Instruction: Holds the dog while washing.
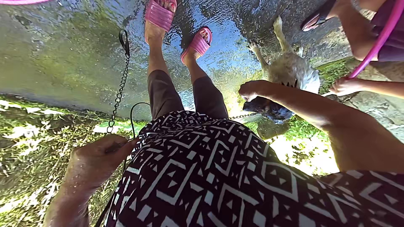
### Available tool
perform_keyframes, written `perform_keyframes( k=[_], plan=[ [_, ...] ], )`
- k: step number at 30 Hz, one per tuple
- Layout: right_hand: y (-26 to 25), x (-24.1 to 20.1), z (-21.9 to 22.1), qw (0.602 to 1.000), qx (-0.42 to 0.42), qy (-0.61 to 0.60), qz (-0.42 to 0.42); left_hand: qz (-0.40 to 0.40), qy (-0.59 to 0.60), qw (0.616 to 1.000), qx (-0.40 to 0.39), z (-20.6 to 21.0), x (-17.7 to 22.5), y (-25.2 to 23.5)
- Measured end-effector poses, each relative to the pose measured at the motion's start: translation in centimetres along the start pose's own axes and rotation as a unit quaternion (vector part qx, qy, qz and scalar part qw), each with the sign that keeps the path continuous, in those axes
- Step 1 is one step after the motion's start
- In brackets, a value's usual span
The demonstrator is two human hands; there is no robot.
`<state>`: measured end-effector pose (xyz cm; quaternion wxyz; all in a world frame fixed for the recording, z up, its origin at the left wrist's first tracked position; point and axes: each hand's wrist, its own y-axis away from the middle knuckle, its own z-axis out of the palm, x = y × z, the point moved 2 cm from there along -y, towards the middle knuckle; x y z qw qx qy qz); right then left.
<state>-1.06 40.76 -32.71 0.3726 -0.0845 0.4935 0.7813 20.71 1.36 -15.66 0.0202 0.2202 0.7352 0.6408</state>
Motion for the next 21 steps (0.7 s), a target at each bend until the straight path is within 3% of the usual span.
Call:
perform_keyframes(
  k=[14, 18, 20, 21],
  plan=[
    [0.4, 0.9, 0.3, 0.999, 0.018, -0.035, 0.022, 0.004, 0.015, 1.0, 0.002, 0.1, 0.1, -0.4],
    [0.8, 5.0, 0.6, 0.975, 0.149, -0.161, 0.045, 0.008, 0.022, 1.0, -0.006, 0.2, -0.1, -0.6],
    [2.6, 6.9, 1.2, 0.92, 0.279, -0.271, 0.054, 0.005, 0.023, 1.0, -0.005, 0.1, 0.1, -0.8],
    [4.1, 6.8, 1.9, 0.862, 0.358, -0.355, 0.054, -0.001, 0.022, 1.0, -0.005, -0.1, 0.3, -0.8]
  ],
)
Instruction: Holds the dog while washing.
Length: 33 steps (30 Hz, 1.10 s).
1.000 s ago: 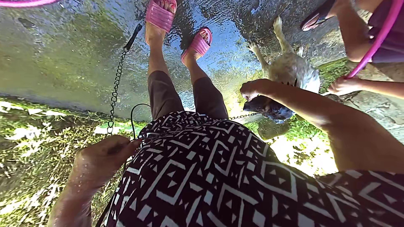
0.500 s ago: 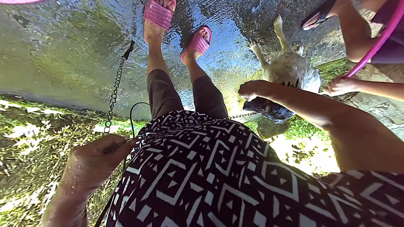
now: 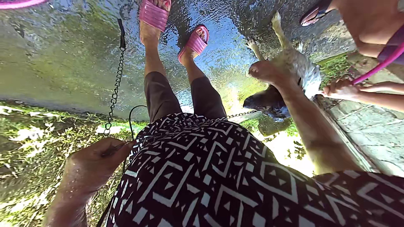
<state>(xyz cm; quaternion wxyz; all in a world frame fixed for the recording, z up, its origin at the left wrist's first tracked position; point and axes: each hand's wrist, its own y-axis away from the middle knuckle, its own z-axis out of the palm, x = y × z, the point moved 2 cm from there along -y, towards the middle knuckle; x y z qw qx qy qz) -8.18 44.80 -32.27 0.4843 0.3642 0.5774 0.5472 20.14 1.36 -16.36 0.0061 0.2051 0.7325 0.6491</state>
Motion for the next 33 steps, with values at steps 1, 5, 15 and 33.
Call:
perform_keyframes(
  k=[1, 5, 15, 33],
  plan=[
    [2.3, -0.3, 0.0, 0.99, 0.082, -0.115, 0.005, -0.004, -0.003, 1.0, 0.0, -0.2, 0.3, -0.1],
    [14.3, -1.6, 7.4, 0.796, 0.147, -0.584, -0.065, -0.003, -0.026, 1.0, -0.01, -1.4, 1.2, -0.9],
    [6.9, -1.7, 20.3, 0.509, 0.384, -0.767, 0.078, -0.013, -0.15, 0.986, -0.066, -2.0, 3.1, -5.1],
    [3.2, 0.5, 13.9, 0.125, 0.453, -0.863, -0.186, 0.167, -0.276, 0.946, -0.034, 2.5, 11.6, -16.1]
  ],
)
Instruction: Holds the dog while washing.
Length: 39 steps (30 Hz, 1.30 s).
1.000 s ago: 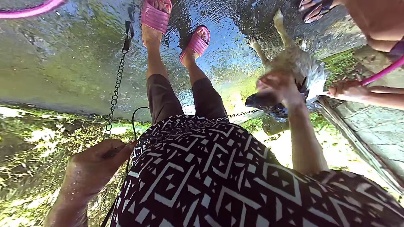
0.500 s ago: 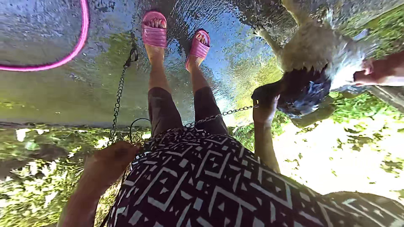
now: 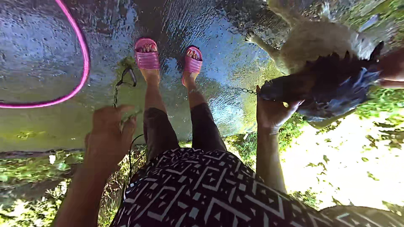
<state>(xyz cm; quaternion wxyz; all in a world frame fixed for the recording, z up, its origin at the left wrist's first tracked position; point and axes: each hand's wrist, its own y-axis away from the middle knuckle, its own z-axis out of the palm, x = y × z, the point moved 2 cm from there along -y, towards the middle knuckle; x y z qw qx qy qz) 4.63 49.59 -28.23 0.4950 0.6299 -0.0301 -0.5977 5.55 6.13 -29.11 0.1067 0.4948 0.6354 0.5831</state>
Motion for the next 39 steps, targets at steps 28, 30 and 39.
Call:
perform_keyframes(
  k=[28, 30, 39],
  plan=[
    [2.0, -7.3, 0.5, 0.932, 0.172, 0.303, -0.098, 0.154, -0.066, 0.961, -0.219, 6.5, 20.6, -11.8],
    [3.7, -5.9, -0.3, 0.936, 0.169, 0.298, -0.084, 0.185, -0.07, 0.957, -0.213, 6.9, 22.4, -12.3],
    [9.2, -0.8, -3.1, 0.961, 0.158, 0.227, -0.011, 0.212, 0.154, 0.874, -0.41, 15.7, 33.5, -12.5]
  ],
)
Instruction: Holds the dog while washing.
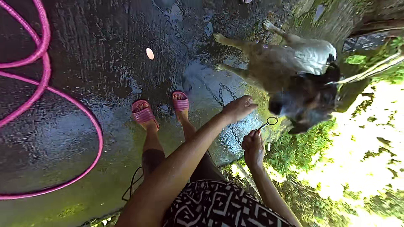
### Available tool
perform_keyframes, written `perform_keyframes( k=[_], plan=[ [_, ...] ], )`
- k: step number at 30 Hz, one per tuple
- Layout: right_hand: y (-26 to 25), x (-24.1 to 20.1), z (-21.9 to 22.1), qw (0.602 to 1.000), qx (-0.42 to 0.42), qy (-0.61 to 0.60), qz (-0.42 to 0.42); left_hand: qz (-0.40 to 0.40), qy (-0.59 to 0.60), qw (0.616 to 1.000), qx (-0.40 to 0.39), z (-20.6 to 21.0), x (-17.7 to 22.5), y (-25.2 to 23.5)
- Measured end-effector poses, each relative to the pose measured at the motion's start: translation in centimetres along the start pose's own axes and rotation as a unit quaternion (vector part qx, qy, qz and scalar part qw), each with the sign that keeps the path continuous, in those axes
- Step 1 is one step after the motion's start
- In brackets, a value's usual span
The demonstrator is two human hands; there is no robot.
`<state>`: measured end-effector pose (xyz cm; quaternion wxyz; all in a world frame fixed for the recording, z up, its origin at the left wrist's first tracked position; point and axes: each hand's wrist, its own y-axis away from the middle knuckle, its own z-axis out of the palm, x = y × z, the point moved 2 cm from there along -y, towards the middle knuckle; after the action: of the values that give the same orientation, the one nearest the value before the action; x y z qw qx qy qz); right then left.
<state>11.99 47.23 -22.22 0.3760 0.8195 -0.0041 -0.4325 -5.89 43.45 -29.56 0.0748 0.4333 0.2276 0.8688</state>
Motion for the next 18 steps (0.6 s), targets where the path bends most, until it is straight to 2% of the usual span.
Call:
perform_keyframes(
  k=[3, 5, 10, 14, 18],
  plan=[
    [-0.2, 0.9, -2.0, 1.0, 0.019, 0.014, 0.011, -0.046, 0.151, 0.987, 0.016, 2.2, 0.0, -1.4],
    [-0.4, 0.5, -2.8, 0.998, 0.034, 0.046, 0.025, -0.073, 0.189, 0.979, 0.004, 3.9, -0.4, -2.1],
    [0.9, -0.1, -3.7, 0.998, 0.024, 0.041, 0.034, -0.103, 0.167, 0.978, -0.068, 8.5, -0.3, -3.5],
    [1.5, 0.3, -4.1, 0.999, 0.035, -0.015, 0.022, -0.083, 0.154, 0.98, -0.094, 9.7, -0.1, -3.5],
    [1.7, 0.1, -5.7, 0.997, 0.069, -0.021, 0.015, -0.078, 0.132, 0.979, -0.133, 11.2, 0.7, -3.5]
  ],
)
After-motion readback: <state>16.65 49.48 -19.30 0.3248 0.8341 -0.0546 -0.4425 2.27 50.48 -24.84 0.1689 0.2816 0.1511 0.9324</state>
